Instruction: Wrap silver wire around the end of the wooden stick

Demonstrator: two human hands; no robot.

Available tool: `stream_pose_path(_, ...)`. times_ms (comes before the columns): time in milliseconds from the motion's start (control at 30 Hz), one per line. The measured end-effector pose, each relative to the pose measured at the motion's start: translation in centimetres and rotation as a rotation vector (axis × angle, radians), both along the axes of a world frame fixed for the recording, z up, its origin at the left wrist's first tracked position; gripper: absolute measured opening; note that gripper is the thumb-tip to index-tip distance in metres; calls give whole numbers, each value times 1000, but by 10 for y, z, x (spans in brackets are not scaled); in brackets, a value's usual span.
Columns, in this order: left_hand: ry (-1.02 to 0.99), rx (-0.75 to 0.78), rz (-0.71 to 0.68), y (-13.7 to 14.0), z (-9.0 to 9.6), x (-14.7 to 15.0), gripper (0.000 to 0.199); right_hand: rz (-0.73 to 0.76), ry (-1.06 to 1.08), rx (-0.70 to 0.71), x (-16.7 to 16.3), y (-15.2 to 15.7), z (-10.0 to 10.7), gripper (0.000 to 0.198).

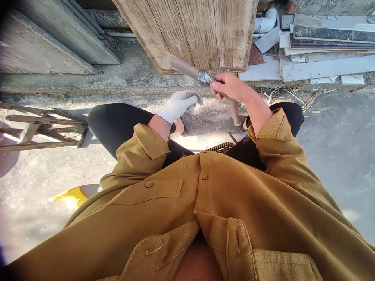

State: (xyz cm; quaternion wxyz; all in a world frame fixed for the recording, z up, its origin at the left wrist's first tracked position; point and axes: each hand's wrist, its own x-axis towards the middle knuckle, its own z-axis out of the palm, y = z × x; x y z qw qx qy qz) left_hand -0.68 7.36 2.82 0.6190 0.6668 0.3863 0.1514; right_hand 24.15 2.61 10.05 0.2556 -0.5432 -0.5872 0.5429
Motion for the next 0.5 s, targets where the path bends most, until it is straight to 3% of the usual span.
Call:
stream_pose_path(133,30,-39,-217,-12,1,8,14,-172,29,62,4,9,-11,46)
stream_pose_path(267,9,-11,-314,-18,7,9,17,-170,-444,115,15,18,-25,31)
stream_pose_path(333,17,14,-284,-16,12,6,18,-59,-694,119,17,20,-29,32)
stream_pose_path(400,53,49,-236,-13,15,2,18,142,-808,44,14,18,-30,33)
stream_pose_path(500,122,117,-173,-8,12,-4,16,364,-667,-163,4,13,-23,32)
